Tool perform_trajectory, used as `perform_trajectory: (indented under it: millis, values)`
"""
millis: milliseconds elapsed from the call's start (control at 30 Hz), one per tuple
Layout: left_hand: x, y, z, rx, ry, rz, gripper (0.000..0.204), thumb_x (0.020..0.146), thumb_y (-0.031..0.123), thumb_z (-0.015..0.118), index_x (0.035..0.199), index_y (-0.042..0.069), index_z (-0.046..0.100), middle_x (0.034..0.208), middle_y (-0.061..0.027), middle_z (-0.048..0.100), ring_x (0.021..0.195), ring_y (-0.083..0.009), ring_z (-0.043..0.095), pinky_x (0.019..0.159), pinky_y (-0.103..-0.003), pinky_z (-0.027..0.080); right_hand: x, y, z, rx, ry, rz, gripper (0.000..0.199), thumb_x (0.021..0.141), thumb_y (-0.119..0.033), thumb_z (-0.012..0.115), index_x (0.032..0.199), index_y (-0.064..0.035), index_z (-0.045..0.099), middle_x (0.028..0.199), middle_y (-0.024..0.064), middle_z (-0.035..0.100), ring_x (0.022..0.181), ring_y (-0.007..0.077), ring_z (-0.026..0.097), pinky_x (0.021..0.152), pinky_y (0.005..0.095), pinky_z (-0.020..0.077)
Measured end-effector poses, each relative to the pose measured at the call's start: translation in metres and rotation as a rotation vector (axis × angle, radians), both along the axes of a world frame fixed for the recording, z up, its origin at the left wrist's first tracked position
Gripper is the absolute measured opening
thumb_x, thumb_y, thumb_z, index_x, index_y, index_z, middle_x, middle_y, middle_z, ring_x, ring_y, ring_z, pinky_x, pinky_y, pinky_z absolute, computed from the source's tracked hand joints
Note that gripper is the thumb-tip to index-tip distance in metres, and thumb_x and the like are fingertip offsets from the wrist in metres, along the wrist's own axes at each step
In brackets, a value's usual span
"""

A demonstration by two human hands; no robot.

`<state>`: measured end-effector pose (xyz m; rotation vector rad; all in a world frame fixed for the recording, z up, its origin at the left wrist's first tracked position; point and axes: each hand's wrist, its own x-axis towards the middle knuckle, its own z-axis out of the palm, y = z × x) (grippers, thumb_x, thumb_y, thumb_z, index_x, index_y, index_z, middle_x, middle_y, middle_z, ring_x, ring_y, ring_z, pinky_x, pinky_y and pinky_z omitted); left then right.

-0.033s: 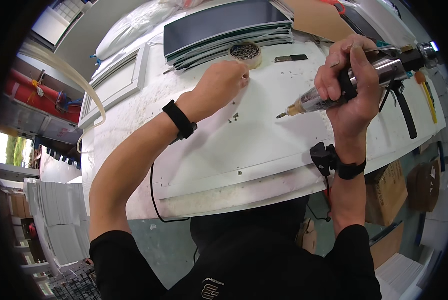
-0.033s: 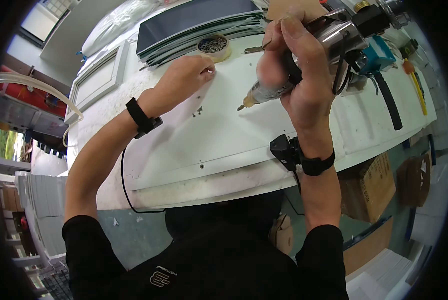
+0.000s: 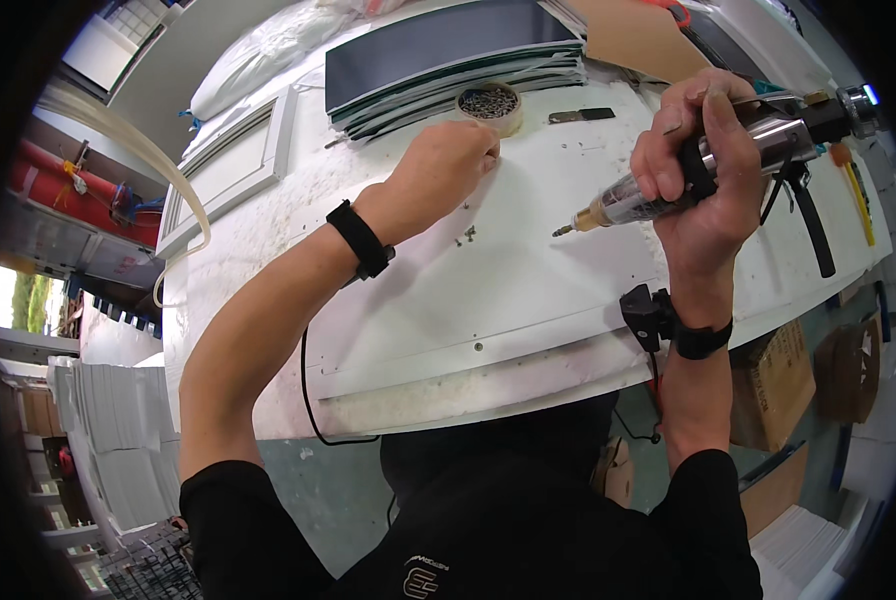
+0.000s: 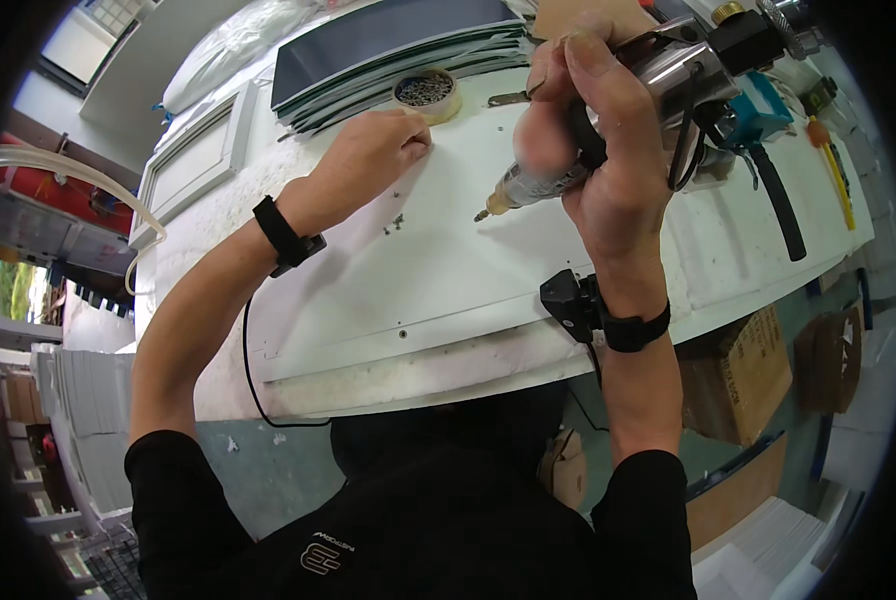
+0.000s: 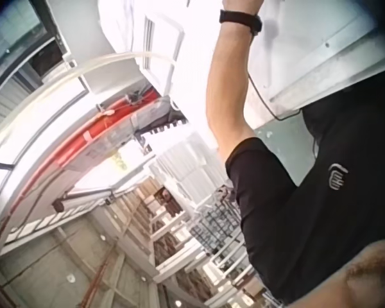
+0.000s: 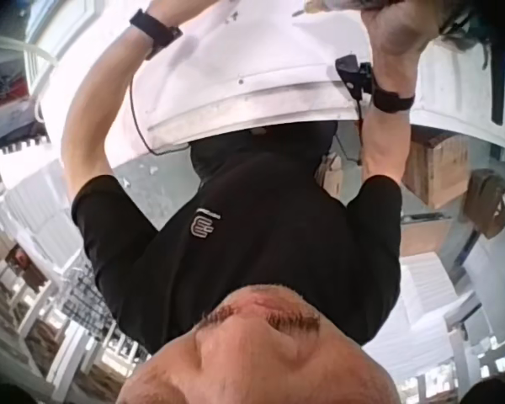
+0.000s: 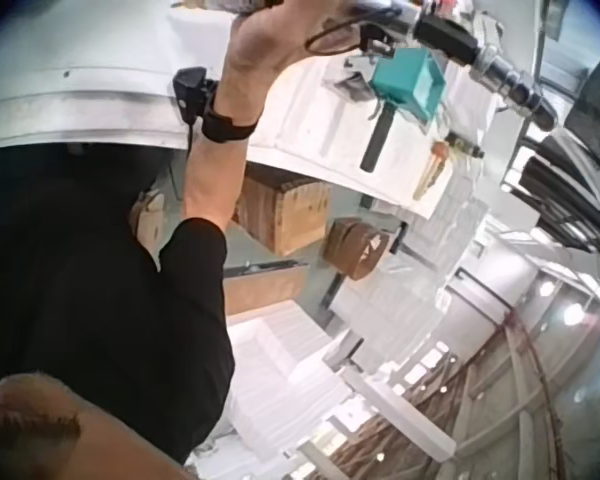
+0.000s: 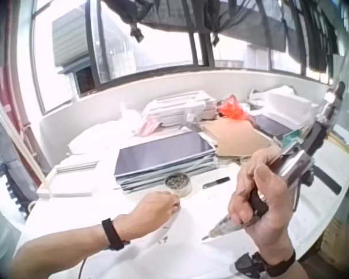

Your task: The person applies adhesive to a dark rectangular panel using a manual applicator. They then place a white frame piece over the panel and align it. Using a pneumatic screwdriver, the person drives multiple screws into the frame to secure it to the panel.

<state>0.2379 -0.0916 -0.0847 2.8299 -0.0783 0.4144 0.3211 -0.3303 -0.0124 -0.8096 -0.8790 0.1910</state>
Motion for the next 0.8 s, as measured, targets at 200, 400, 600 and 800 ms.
perform_trajectory:
  millis: [200, 400, 600, 800]
  values:
    - [0.007, 0.003, -0.004, 0.135, 0.006, -0.035, 0.011, 0.09, 0.007, 0.062, 0.092, -0.003, 0.064, 0.084, -0.0183, 0.067, 0.08, -0.038, 0.065, 0.074, -0.045, 0.051, 0.008, -0.001, -0.008, 0.036, -0.03, 0.012, 0.02, 0.106, -0.025, 0.052, 0.104, -0.0046, 0.053, 0.084, 0.005, 0.054, 0.048, 0.0065, 0.041, 0.046, 0.0247, 0.0389]
    - [-0.026, -0.002, 0.027, -0.064, 0.096, 0.079, 0.014, 0.09, 0.011, 0.064, 0.092, -0.003, 0.061, 0.083, -0.0163, 0.068, 0.075, -0.0347, 0.065, 0.072, -0.041, 0.053, 0.007, -0.004, -0.011, 0.094, -0.014, 0.169, 0.024, 0.106, -0.026, 0.05, 0.106, -0.0025, 0.056, 0.087, 0.0063, 0.056, 0.052, 0.0071, 0.044, 0.051, 0.0261, 0.0396]
    - [-0.14, -0.024, 0.06, -0.372, 0.042, 0.175, 0.011, 0.092, 0.005, 0.069, 0.095, -0.002, 0.061, 0.087, -0.0104, 0.071, 0.08, -0.0217, 0.069, 0.076, -0.034, 0.056, -0.029, 0.005, 0.0, 0.154, 0.055, 0.311, 0.021, 0.107, -0.023, 0.046, 0.109, -0.0022, 0.049, 0.09, 0.0047, 0.049, 0.054, 0.0069, 0.039, 0.05, 0.0234, 0.0394]
    - [-0.261, -0.055, 0.013, -1.054, -0.168, 0.498, 0.011, 0.097, 0.004, 0.069, 0.105, 0.003, 0.061, 0.098, -0.0065, 0.071, 0.095, -0.0125, 0.068, 0.082, -0.028, 0.057, -0.09, 0.046, 0.009, 0.23, 0.145, 0.604, 0.018, 0.109, -0.021, 0.043, 0.109, -0.0029, 0.046, 0.09, 0.0059, 0.048, 0.054, 0.0087, 0.04, 0.05, 0.0257, 0.0428]
